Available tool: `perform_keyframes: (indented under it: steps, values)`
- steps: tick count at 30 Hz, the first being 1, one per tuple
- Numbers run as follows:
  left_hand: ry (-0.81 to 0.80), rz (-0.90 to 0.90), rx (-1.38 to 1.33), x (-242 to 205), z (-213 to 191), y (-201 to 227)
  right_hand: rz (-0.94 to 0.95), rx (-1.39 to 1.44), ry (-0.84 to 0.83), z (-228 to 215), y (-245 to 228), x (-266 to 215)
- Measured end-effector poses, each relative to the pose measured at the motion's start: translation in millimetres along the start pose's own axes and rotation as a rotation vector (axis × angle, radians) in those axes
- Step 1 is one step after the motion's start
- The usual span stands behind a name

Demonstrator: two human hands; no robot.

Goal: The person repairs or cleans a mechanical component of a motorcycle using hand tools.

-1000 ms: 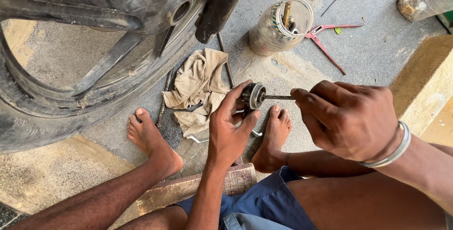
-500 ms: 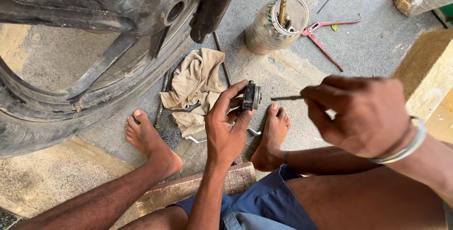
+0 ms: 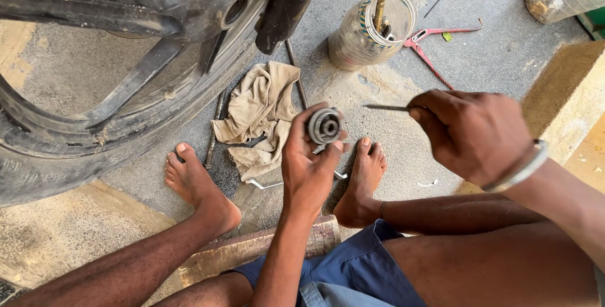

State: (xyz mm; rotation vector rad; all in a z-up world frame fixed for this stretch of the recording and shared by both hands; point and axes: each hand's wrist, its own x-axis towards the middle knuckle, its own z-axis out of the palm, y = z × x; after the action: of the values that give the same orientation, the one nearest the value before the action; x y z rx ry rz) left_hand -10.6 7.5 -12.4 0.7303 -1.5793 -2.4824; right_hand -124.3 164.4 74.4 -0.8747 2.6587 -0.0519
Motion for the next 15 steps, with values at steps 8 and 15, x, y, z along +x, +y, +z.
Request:
perform_keyframes:
  steps: [8, 15]
  values:
    - [0.314, -0.128, -0.254, 16.9, -14.5, -13.5, -0.291, -0.007, -0.010, 174.0, 30.6, 76.9]
    - [0.398, -0.095, -0.313, 31.0, -28.6, -14.8, -0.004, 0.143, 0.174, 282.0, 31.1, 95.4]
